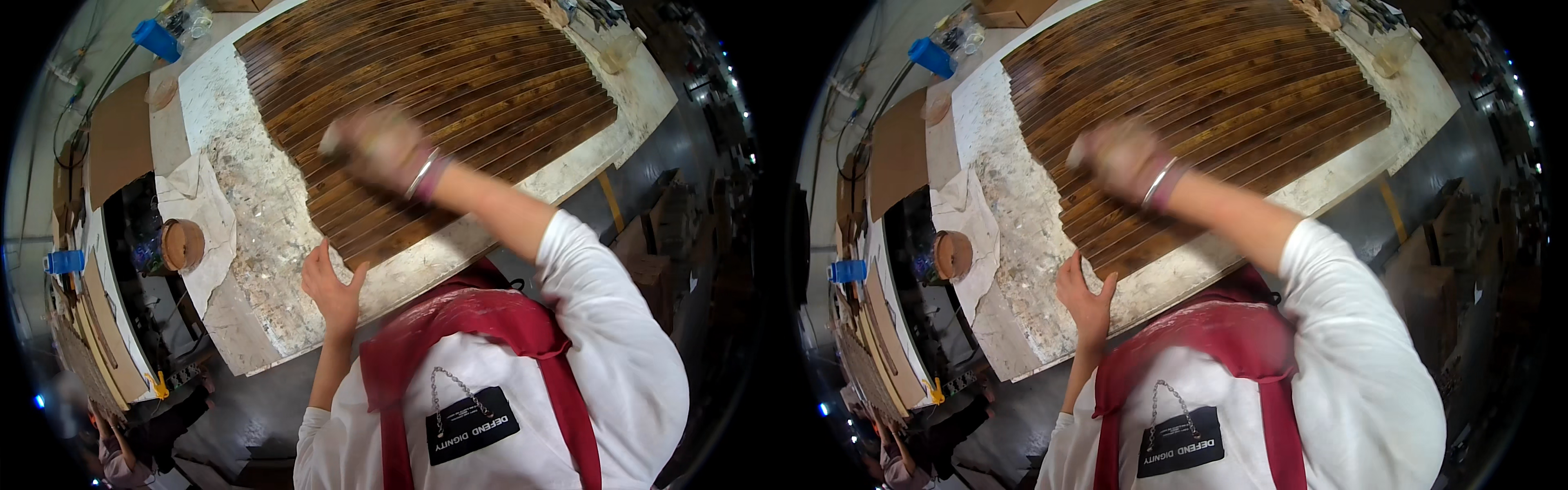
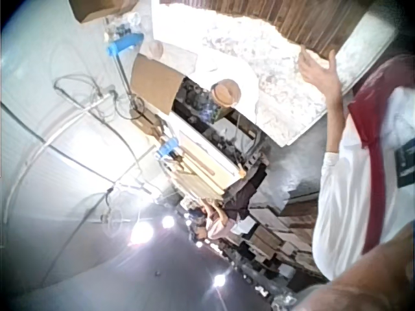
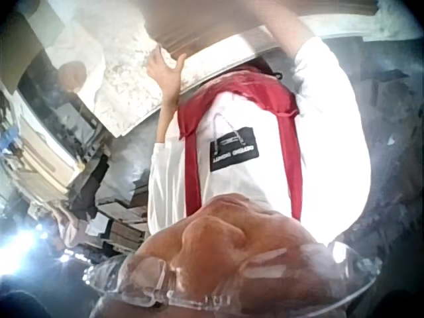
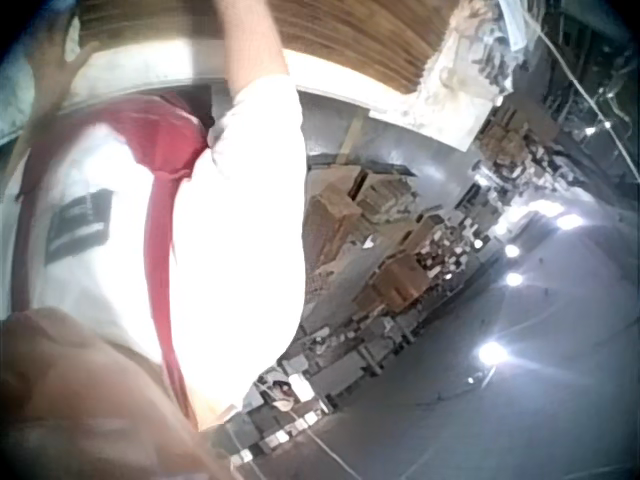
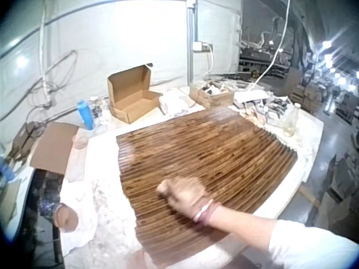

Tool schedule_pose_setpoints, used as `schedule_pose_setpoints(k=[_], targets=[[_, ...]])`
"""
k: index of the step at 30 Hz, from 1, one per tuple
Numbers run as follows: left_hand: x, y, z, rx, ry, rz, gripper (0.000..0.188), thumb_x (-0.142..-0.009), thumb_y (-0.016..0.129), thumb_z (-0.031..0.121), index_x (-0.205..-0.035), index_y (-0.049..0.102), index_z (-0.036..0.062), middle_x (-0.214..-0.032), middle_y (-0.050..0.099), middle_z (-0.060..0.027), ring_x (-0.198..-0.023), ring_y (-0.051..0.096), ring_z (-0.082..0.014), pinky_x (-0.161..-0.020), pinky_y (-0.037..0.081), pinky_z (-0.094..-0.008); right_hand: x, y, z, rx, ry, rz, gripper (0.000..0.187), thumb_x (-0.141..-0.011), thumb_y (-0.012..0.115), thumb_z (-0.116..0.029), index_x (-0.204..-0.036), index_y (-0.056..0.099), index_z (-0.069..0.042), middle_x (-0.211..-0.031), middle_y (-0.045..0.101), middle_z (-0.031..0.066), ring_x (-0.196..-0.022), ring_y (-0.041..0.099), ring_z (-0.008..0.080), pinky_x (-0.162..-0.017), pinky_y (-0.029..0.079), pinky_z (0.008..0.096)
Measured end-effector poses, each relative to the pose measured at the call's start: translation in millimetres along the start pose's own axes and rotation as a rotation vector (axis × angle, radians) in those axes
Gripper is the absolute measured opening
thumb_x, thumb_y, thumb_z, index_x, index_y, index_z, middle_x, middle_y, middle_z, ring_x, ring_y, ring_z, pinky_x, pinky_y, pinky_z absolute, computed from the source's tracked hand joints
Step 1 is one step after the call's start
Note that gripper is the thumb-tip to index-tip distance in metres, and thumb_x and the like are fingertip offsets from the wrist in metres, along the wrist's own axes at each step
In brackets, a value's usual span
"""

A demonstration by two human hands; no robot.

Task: The person applies a liquid from a bottle onto a cloth and wipes it across a large wooden panel, coating the surface thoroughly. The person turns the panel over and continues to wipe the other side.

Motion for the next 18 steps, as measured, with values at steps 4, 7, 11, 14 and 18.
schedule_pose_setpoints(k=[4, 7, 11, 14, 18], targets=[[1, -4, 0, -0.019, -0.008, -0.013, 0.078, -0.072, 0.081, 0.024, -0.139, 0.046, 0.0048, -0.126, 0.050, -0.0163, -0.119, 0.045, -0.0361, -0.101, 0.033, -0.0470, 15, -5, 31, -0.117, -0.051, -0.016, 0.019, -0.081, 0.067, -0.018, -0.100, 0.069, -0.017, -0.095, 0.070, 0.0110, -0.088, 0.068, 0.0302, -0.086, 0.053, 0.0404], [0, -2, 0, -0.002, 0.022, -0.003, 0.080, -0.071, 0.082, 0.025, -0.139, 0.046, 0.0050, -0.125, 0.051, -0.0161, -0.118, 0.046, -0.0358, -0.100, 0.034, -0.0470, 34, -32, 165, 0.056, 0.460, 0.010, 0.021, -0.083, 0.068, -0.019, -0.104, 0.069, -0.017, -0.100, 0.071, 0.0098, -0.092, 0.068, 0.0289, -0.082, 0.056, 0.0394], [1, 1, -4, -0.023, 0.037, 0.028, 0.082, -0.068, 0.083, 0.030, -0.138, 0.048, 0.0053, -0.123, 0.051, -0.0152, -0.116, 0.047, -0.0354, -0.097, 0.035, -0.0481, 43, -47, 58, -0.061, 0.173, 0.123, 0.021, -0.079, 0.069, -0.019, -0.100, 0.068, -0.015, -0.094, 0.070, 0.0126, -0.088, 0.068, 0.0305, -0.078, 0.056, 0.0408], [-1, 4, -5, -0.052, 0.053, 0.039, 0.082, -0.068, 0.083, 0.030, -0.138, 0.048, 0.0050, -0.123, 0.052, -0.0154, -0.116, 0.048, -0.0355, -0.097, 0.036, -0.0479, 85, 3, -39, -0.051, -0.230, -0.005, 0.023, -0.075, 0.065, -0.012, -0.097, 0.065, -0.016, -0.084, 0.067, 0.0091, -0.077, 0.066, 0.0285, -0.075, 0.051, 0.0403], [0, 1, -4, -0.022, 0.055, 0.034, 0.082, -0.069, 0.083, 0.031, -0.137, 0.048, 0.0050, -0.123, 0.052, -0.0156, -0.117, 0.048, -0.0355, -0.096, 0.036, -0.0478, 100, -33, 58, 0.019, 0.107, 0.055, 0.025, -0.080, 0.066, -0.016, -0.104, 0.065, -0.012, -0.091, 0.067, 0.0098, -0.084, 0.066, 0.0300, -0.076, 0.053, 0.0413]])
Point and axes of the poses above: each hand's wrist, its own x-axis away from the middle knuckle, its own y-axis out of the palm, z = x × y, the point moved 2 cm from there along -x, towards the middle knuckle
